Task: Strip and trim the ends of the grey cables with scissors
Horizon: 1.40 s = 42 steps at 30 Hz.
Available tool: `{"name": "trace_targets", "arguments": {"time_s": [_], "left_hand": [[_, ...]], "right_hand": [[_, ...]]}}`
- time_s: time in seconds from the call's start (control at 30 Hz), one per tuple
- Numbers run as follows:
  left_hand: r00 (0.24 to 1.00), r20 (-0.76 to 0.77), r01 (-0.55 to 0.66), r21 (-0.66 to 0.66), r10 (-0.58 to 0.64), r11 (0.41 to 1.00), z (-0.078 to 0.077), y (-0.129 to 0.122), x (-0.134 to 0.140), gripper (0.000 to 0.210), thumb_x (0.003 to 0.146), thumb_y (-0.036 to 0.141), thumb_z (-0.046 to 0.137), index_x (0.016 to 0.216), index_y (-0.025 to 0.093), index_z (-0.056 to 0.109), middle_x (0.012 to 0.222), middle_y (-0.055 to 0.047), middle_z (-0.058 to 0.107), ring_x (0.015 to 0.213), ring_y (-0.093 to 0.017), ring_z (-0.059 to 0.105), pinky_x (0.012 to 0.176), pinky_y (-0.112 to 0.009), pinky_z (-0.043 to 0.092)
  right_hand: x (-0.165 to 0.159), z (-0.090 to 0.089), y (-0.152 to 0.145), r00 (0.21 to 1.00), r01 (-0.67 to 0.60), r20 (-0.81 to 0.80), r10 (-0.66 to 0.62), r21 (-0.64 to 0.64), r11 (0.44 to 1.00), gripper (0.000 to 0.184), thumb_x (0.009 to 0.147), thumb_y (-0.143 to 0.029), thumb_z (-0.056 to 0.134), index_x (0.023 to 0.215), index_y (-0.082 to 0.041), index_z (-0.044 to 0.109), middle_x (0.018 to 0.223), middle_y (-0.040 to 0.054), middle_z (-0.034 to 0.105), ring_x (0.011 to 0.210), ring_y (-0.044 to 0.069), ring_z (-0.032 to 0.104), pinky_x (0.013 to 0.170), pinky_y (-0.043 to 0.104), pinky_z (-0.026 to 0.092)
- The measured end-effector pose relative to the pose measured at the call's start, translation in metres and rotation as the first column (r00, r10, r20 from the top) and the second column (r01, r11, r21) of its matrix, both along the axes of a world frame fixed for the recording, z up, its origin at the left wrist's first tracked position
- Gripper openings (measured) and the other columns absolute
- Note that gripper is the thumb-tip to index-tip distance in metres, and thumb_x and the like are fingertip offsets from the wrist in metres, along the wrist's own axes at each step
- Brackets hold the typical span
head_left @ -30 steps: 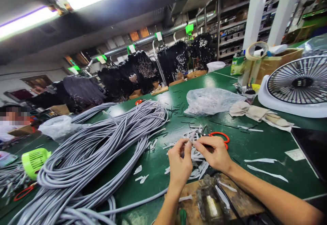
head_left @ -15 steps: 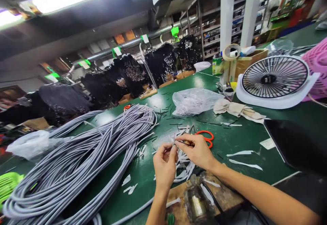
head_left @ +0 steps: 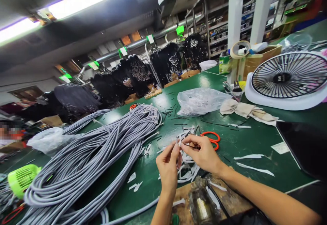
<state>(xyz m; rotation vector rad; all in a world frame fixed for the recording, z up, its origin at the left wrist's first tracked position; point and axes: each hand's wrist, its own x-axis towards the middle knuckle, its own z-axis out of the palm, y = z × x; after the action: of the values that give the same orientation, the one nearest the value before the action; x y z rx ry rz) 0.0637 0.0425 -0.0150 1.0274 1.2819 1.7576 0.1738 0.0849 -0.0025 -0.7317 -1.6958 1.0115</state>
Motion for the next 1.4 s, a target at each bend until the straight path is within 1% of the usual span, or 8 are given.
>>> {"name": "trace_targets", "arguments": {"time_s": [0.13, 0.27, 0.57, 0.73, 0.83, 1.1, 1.3, 1.4], "left_hand": [[0.992, 0.126, -0.002, 0.032, -0.002, 0.999, 0.002, -0.001, 0.0, 0.02, 0.066, 0.031, 0.066, 0.072, 0.012, 0.066, 0.052, 0.003, 0.048, 0.043, -0.006, 0.041, 0.037, -0.016, 0.033], [0.967, 0.251, 0.035, 0.007, -0.036, 0.999, 0.007, -0.002, 0.001, 0.023, 0.065, 0.035, 0.065, 0.068, 0.012, 0.062, 0.045, 0.005, 0.045, 0.036, -0.005, 0.039, 0.031, -0.014, 0.03], [0.922, 0.36, 0.187, -0.091, -0.143, 0.978, 0.011, 0.0, 0.001, 0.031, 0.062, 0.038, 0.067, 0.062, 0.014, 0.048, 0.046, 0.006, 0.048, 0.024, 0.001, 0.029, 0.024, -0.009, 0.018], [0.901, 0.363, 0.309, -0.148, -0.239, 0.94, 0.007, 0.001, 0.002, 0.033, 0.063, 0.04, 0.067, 0.062, 0.014, 0.047, 0.039, 0.007, 0.046, 0.021, 0.001, 0.026, 0.023, -0.009, 0.016], [0.895, 0.349, 0.353, -0.17, -0.278, 0.92, 0.004, 0.0, 0.001, 0.03, 0.062, 0.037, 0.068, 0.065, 0.012, 0.051, 0.038, 0.006, 0.046, 0.022, 0.001, 0.026, 0.023, -0.008, 0.017], [0.89, 0.352, 0.372, -0.191, -0.29, 0.908, 0.004, 0.001, -0.001, 0.027, 0.061, 0.035, 0.068, 0.067, 0.012, 0.053, 0.035, 0.008, 0.041, 0.022, 0.002, 0.021, 0.023, -0.008, 0.013], [0.89, 0.337, 0.388, -0.209, -0.306, 0.898, 0.003, 0.003, -0.002, 0.024, 0.06, 0.03, 0.068, 0.069, 0.012, 0.053, 0.035, 0.008, 0.04, 0.023, 0.002, 0.021, 0.023, -0.007, 0.014], [0.9, 0.349, 0.336, -0.168, -0.263, 0.927, 0.005, 0.002, 0.0, 0.025, 0.065, 0.032, 0.065, 0.075, 0.015, 0.05, 0.04, 0.007, 0.044, 0.025, 0.0, 0.027, 0.024, -0.007, 0.017]], "right_hand": [[-0.001, 0.001, -0.002, 0.999, -0.037, 0.014, 0.037, -0.001, 0.999, 0.014, 0.073, -0.023, 0.052, 0.067, -0.013, 0.058, 0.046, -0.0062, 0.032, 0.043, 0.006, 0.028, 0.04, 0.018, 0.022], [-0.001, 0.001, -0.004, 0.998, -0.06, 0.023, 0.06, 0.004, 0.998, 0.017, 0.073, -0.026, 0.052, 0.064, -0.013, 0.058, 0.047, -0.006, 0.031, 0.044, 0.006, 0.027, 0.04, 0.018, 0.022], [0.0, 0.003, -0.005, 0.998, -0.069, 0.006, 0.069, -0.015, 0.998, 0.013, 0.069, -0.022, 0.053, 0.063, -0.013, 0.058, 0.045, -0.0057, 0.033, 0.043, 0.006, 0.027, 0.039, 0.018, 0.021], [0.002, 0.002, -0.005, 0.999, -0.035, 0.005, 0.035, 0.003, 0.999, 0.012, 0.07, -0.022, 0.054, 0.067, -0.013, 0.061, 0.044, -0.0056, 0.037, 0.041, 0.006, 0.028, 0.039, 0.018, 0.023], [0.004, 0.005, -0.003, 0.994, -0.104, 0.016, 0.104, 0.021, 0.994, 0.013, 0.073, -0.02, 0.052, 0.074, -0.013, 0.063, 0.047, -0.0041, 0.046, 0.042, 0.006, 0.035, 0.041, 0.017, 0.028], [0.007, 0.008, -0.001, 0.931, -0.358, 0.089, 0.354, 0.034, 0.933, 0.021, 0.079, -0.017, 0.044, 0.089, -0.012, 0.062, 0.064, 0.0014, 0.059, 0.056, 0.01, 0.053, 0.053, 0.019, 0.039], [0.008, 0.008, 0.001, 0.918, -0.371, 0.184, 0.352, 0.077, 0.926, 0.02, 0.078, -0.014, 0.045, 0.089, -0.013, 0.062, 0.065, 0.0001, 0.057, 0.057, 0.009, 0.049, 0.054, 0.019, 0.037], [0.008, 0.008, 0.001, 0.929, -0.349, 0.162, 0.332, 0.088, 0.933, 0.017, 0.078, -0.013, 0.046, 0.087, -0.013, 0.06, 0.065, -0.0006, 0.056, 0.056, 0.009, 0.047, 0.053, 0.018, 0.036]]}}
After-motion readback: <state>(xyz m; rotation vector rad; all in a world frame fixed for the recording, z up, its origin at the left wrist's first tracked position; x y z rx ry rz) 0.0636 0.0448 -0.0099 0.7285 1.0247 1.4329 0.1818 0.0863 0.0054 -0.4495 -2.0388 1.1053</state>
